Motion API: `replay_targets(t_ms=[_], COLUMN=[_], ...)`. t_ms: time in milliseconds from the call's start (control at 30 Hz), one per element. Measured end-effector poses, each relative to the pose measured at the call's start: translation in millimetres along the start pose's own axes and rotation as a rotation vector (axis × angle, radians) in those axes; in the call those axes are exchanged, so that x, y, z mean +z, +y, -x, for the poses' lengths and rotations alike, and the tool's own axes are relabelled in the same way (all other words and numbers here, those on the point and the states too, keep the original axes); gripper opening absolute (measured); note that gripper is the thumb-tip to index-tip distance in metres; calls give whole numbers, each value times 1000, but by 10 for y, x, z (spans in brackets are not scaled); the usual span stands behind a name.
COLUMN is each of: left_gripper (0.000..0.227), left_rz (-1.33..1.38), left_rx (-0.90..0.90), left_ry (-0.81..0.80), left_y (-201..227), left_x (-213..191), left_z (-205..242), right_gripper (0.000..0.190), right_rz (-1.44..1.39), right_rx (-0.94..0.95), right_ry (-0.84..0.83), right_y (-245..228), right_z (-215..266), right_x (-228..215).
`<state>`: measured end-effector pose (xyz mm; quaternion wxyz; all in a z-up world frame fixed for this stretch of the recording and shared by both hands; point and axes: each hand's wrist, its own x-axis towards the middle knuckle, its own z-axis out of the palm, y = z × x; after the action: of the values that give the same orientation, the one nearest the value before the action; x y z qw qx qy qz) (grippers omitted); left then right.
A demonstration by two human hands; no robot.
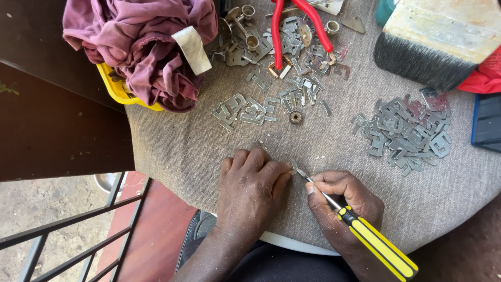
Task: The person uses a yellow-handled screwdriver to manipulate small metal components on a workbench. They repeatedly pick up pieces, adjust them with the tool, and place them back on the surface among other hardware parts.
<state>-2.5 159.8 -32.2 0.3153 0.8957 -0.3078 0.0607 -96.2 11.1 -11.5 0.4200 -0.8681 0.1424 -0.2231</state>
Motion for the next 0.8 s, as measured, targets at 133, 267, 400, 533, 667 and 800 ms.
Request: replay_targets(t_ms=[133,267,400,533,667,800], left_gripper=[16,18,19,13,14,17], left_rz=[1,-38,-12,-5,-2,-19], left_rx=[14,23,25,12,24,31], left_ry=[6,15,9,23,2,22], left_y=[4,-26,-17,-29,-54,-27], left_x=[-6,3,13,10,34,28], left_z=[2,-62,-33,-31,-37,-24], right_gripper=[11,11,12,13,12,13], right_rz=[10,49,-35,-6,-12,-41], right_rx=[54,76,21,14,14,-58], right_ry=[-6,0,0,-1,-10,-3], right_y=[5,10,24,32,18,42], right_z=[26,-32,11,-10,-36,-20], right_x=[-3,11,2,22,30,22])
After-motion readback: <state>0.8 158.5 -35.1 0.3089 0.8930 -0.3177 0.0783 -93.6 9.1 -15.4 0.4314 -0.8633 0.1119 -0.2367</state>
